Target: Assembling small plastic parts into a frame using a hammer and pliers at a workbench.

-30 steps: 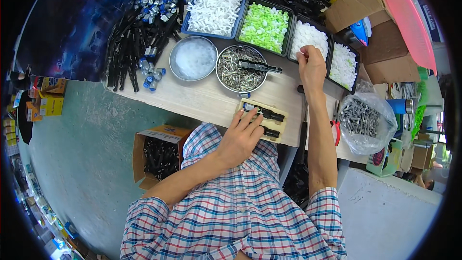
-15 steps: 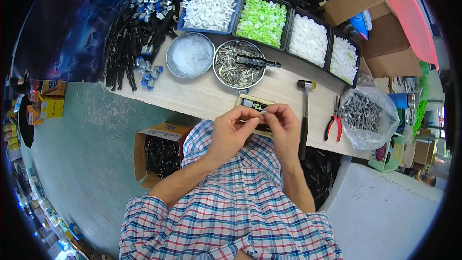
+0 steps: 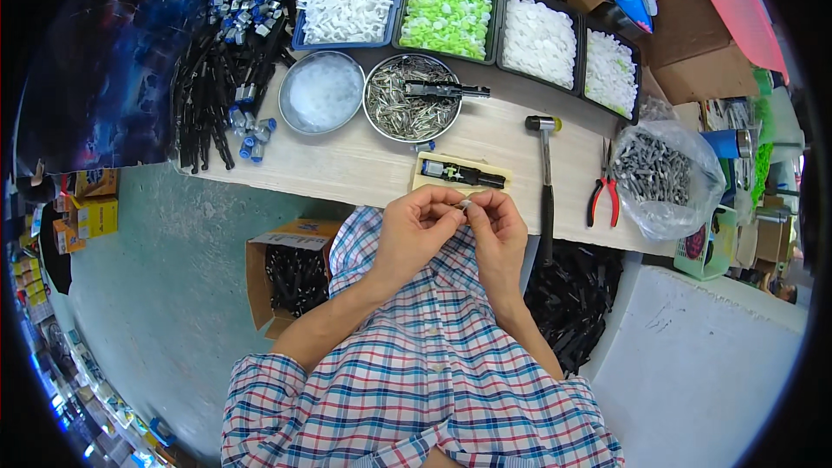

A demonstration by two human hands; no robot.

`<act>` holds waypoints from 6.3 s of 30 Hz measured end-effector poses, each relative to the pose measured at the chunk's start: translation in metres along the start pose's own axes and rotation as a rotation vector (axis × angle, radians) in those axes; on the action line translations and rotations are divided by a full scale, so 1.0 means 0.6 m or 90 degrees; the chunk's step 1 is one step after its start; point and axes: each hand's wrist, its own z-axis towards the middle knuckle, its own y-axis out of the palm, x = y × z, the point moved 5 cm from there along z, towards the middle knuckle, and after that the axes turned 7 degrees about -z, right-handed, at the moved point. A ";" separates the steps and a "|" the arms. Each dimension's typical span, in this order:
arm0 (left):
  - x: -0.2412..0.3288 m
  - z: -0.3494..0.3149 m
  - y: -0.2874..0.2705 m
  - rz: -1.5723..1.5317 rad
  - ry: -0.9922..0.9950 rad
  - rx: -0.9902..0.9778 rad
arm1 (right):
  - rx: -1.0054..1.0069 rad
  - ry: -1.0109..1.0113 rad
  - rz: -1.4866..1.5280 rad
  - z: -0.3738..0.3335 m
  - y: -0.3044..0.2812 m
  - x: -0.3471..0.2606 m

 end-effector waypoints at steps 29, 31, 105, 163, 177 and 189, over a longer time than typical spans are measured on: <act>0.005 -0.031 -0.013 0.835 0.605 -0.143 | 0.003 -0.483 -0.638 -0.001 0.010 -0.012; -0.005 -0.031 -0.019 0.831 0.605 -0.148 | 0.002 -0.483 -0.637 0.000 0.010 -0.013; 0.062 0.035 0.006 0.190 0.225 -0.048 | -0.130 0.067 0.324 0.041 0.022 0.008; 0.035 -0.002 0.020 0.776 0.495 -0.054 | -0.074 -0.485 -0.710 0.084 0.003 -0.055; -0.003 0.006 0.038 0.983 0.455 -0.058 | -0.122 -0.433 -0.672 0.097 -0.007 -0.049; 0.004 0.021 0.043 0.984 0.544 -0.156 | 0.259 -0.411 -0.606 0.271 -0.207 -0.110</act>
